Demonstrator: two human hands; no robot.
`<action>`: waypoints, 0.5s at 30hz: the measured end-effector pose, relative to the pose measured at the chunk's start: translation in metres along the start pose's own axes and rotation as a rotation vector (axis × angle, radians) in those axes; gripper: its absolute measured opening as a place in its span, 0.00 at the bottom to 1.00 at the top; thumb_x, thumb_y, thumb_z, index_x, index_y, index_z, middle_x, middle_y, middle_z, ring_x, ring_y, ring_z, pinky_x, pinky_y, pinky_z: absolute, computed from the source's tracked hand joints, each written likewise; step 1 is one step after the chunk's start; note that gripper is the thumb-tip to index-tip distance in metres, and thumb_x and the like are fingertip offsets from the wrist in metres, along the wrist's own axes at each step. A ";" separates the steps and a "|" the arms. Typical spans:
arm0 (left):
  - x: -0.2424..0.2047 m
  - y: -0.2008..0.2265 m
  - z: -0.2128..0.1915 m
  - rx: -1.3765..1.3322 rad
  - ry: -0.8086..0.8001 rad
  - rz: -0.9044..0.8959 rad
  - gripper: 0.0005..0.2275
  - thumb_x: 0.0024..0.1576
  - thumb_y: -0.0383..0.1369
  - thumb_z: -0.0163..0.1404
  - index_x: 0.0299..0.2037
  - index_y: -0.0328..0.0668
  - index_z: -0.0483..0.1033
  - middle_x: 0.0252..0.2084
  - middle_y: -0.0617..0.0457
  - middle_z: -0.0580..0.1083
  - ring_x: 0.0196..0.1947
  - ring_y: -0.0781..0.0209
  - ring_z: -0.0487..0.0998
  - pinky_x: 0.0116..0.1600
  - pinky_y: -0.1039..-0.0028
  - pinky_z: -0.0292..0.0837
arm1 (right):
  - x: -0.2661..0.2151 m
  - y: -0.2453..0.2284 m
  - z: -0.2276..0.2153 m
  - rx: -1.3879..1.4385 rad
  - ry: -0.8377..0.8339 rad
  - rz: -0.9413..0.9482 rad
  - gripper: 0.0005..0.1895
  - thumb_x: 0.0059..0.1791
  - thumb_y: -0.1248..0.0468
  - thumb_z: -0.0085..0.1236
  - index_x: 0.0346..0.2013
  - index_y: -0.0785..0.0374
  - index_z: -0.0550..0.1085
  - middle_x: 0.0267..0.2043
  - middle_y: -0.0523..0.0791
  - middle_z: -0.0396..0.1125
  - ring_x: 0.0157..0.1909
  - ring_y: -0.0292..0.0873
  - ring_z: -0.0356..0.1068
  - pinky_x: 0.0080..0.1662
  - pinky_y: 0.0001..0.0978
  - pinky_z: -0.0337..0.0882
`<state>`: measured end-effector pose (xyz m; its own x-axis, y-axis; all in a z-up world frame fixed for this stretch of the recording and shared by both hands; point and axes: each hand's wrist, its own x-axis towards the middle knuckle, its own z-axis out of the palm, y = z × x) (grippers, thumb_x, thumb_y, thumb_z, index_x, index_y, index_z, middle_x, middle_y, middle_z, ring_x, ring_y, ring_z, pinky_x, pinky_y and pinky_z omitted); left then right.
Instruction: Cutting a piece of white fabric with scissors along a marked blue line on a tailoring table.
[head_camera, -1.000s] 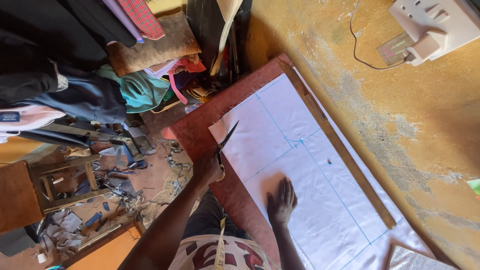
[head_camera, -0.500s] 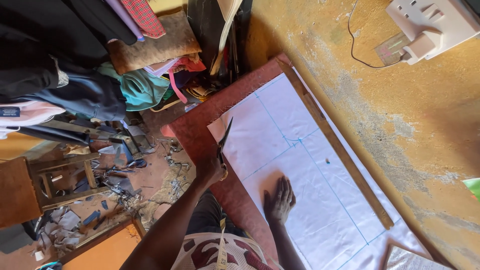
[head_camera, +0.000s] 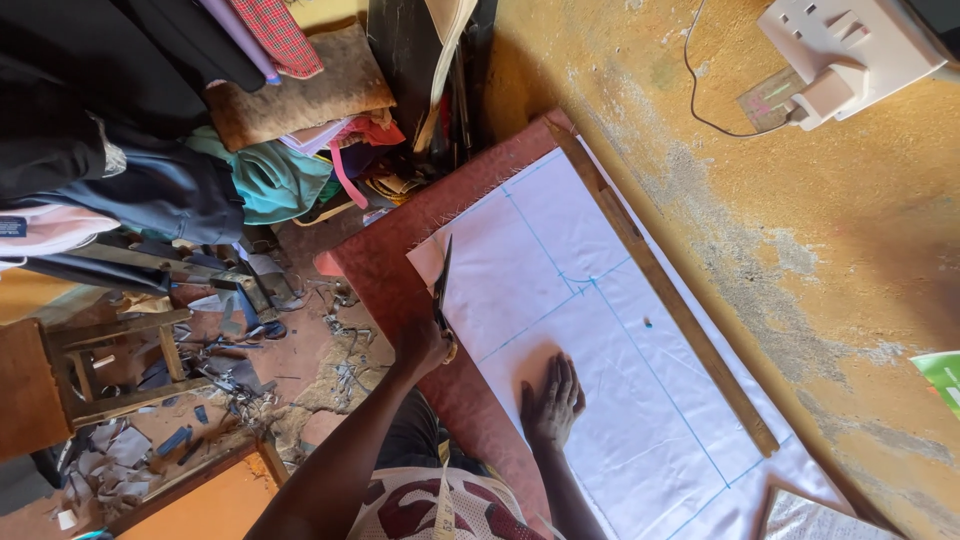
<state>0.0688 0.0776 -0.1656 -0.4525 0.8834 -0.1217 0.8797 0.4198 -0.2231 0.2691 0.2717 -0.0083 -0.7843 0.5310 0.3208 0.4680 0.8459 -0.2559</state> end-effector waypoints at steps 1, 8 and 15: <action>0.000 0.004 0.005 -0.004 -0.002 0.002 0.23 0.70 0.35 0.46 0.16 0.49 0.73 0.18 0.62 0.58 0.19 0.60 0.61 0.21 0.66 0.50 | -0.002 0.000 -0.001 -0.003 -0.004 0.001 0.35 0.57 0.44 0.48 0.75 0.58 0.63 0.78 0.45 0.59 0.79 0.45 0.57 0.72 0.45 0.54; 0.015 -0.023 -0.138 -1.432 -0.274 -0.780 0.15 0.50 0.28 0.49 0.10 0.53 0.71 0.14 0.65 0.73 0.15 0.73 0.70 0.20 0.80 0.62 | -0.005 0.004 0.004 -0.010 -0.026 0.006 0.36 0.57 0.44 0.48 0.75 0.57 0.62 0.79 0.44 0.58 0.80 0.45 0.56 0.71 0.47 0.54; 0.020 -0.004 -0.108 -1.788 -0.168 -0.901 0.13 0.47 0.23 0.43 0.12 0.52 0.63 0.15 0.66 0.67 0.15 0.75 0.64 0.20 0.78 0.56 | -0.004 0.003 0.002 0.000 -0.027 -0.001 0.36 0.57 0.44 0.46 0.75 0.59 0.62 0.78 0.45 0.58 0.79 0.46 0.57 0.70 0.48 0.55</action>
<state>0.0720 0.1161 -0.0622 -0.6761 0.3618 -0.6419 -0.4868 0.4347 0.7577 0.2723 0.2719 -0.0123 -0.7956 0.5284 0.2964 0.4668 0.8465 -0.2559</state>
